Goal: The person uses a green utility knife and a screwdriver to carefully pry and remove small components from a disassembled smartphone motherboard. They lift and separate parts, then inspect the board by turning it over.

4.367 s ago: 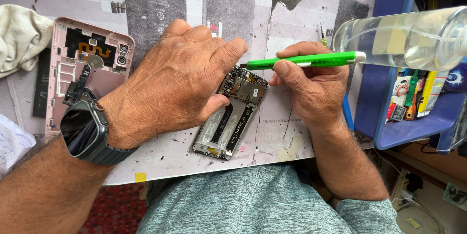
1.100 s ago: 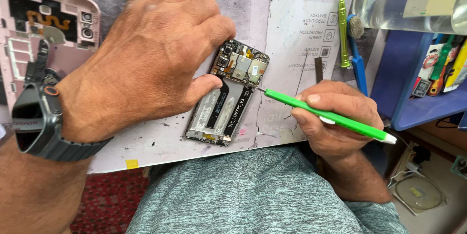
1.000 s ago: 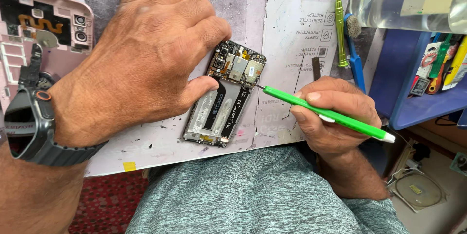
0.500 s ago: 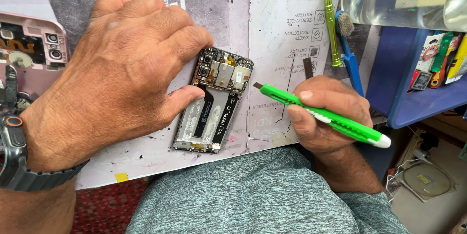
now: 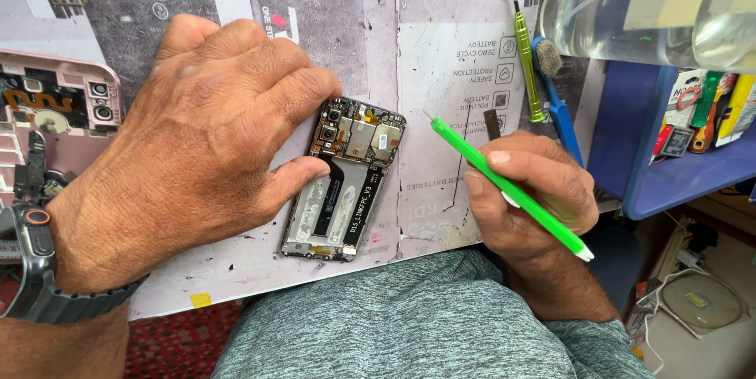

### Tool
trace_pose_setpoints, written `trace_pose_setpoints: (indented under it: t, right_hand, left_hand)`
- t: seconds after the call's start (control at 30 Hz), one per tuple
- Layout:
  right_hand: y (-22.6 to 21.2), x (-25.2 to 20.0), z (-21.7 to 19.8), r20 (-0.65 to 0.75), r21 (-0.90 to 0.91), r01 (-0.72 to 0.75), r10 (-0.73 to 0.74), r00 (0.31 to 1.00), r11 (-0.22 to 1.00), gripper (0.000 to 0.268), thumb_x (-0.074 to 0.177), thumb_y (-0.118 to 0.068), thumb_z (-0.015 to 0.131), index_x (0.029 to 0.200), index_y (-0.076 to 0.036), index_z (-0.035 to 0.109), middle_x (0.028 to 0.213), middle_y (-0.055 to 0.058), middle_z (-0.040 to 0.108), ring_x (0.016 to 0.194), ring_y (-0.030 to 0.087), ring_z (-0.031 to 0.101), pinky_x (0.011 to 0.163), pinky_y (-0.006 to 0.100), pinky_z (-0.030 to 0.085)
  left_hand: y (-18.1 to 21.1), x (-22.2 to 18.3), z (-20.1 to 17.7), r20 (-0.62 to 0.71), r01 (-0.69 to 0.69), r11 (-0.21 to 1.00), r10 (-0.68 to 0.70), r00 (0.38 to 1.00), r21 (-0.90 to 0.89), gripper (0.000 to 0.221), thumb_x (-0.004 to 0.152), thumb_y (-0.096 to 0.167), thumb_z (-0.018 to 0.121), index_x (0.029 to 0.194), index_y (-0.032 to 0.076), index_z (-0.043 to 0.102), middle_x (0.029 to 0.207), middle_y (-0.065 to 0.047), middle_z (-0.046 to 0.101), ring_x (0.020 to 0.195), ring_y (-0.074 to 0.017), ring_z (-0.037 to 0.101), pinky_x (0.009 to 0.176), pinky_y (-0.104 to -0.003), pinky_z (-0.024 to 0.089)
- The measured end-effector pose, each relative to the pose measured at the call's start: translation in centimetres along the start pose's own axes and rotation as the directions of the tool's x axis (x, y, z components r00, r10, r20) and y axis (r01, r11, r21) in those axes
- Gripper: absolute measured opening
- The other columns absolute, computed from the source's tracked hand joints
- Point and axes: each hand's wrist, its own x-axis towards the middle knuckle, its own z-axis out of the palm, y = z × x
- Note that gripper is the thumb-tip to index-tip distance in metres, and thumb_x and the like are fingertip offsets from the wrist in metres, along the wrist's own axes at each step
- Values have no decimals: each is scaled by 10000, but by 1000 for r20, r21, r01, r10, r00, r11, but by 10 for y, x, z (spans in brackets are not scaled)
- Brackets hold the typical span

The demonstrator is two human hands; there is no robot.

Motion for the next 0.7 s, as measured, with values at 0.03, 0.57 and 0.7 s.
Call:
trace_pose_setpoints:
  t: [0.03,0.57,0.7]
  right_hand:
    - [0,1,0,4,5,2,-2,1000,1000,297,947,31,745,1183,-22,574,915,146,702,730,169,713,628,275,582]
    - [-25,42,12,373,-321,232,-102,922,918,498,935,-212,808,1278,-74,475,1307,181,690,1367,363,552,1204,565,318]
    - [-23,44,24,424,-383,251,-73,903,889,533,923,-207,850,1305,-99,494,1360,155,680,1427,364,513,1294,561,157]
  left_hand:
    - [0,0,0,8,3,1000,-3,1000,-2,647,696,398,888,1215,73,677,1055,-57,666,1012,-253,593,935,-458,381]
    - [10,-13,-16,41,-30,999,31,999,-37,1089,537,365,921,1450,29,433,1155,-123,613,1091,-309,586,929,-483,382]
    - [17,-16,-16,136,37,999,-40,990,22,1165,517,416,928,1494,30,425,1079,-86,578,1066,-284,569,926,-475,355]
